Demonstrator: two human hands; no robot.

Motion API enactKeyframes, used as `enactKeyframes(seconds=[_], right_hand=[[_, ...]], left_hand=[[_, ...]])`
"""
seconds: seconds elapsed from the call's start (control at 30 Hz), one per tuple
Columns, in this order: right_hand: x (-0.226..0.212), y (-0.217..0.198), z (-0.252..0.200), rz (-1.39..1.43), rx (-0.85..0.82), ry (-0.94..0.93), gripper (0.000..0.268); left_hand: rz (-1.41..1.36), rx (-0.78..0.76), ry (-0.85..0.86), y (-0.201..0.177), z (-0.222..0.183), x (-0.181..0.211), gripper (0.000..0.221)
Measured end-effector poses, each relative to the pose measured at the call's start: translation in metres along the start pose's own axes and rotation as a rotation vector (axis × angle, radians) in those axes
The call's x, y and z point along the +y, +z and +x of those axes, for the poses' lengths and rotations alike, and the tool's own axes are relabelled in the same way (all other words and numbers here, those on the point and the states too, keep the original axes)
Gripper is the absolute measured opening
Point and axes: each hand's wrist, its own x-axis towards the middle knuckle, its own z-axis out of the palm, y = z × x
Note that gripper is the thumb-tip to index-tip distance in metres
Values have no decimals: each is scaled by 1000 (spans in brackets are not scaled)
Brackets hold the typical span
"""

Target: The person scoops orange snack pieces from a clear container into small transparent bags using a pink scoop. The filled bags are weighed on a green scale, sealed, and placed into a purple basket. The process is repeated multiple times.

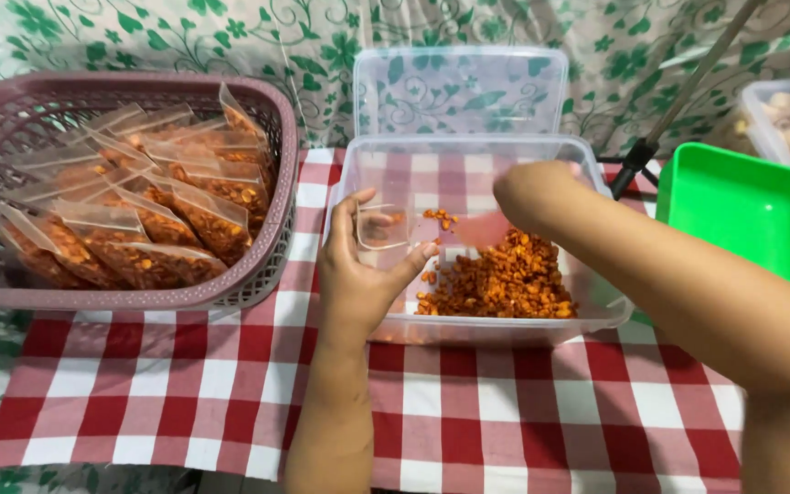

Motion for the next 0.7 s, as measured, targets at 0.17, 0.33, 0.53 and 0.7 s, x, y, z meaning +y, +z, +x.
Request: enactKeyframes(seconds=[0.17, 0.33, 0.53, 0.7], right_hand=[[-21, 3, 17, 312, -109, -149, 14], [-62, -41, -25, 421, -315, -449, 13], [-75, -23, -2, 537, -520, -617, 27], [-62, -37, 12, 516, -633, -508, 32]], left_hand=[[23, -9, 21, -1, -2, 3, 84], [32, -24, 34, -4, -5, 4, 83], [45, -4, 39, -2, -6, 9, 81], [89, -25, 14, -1, -1, 5, 81]])
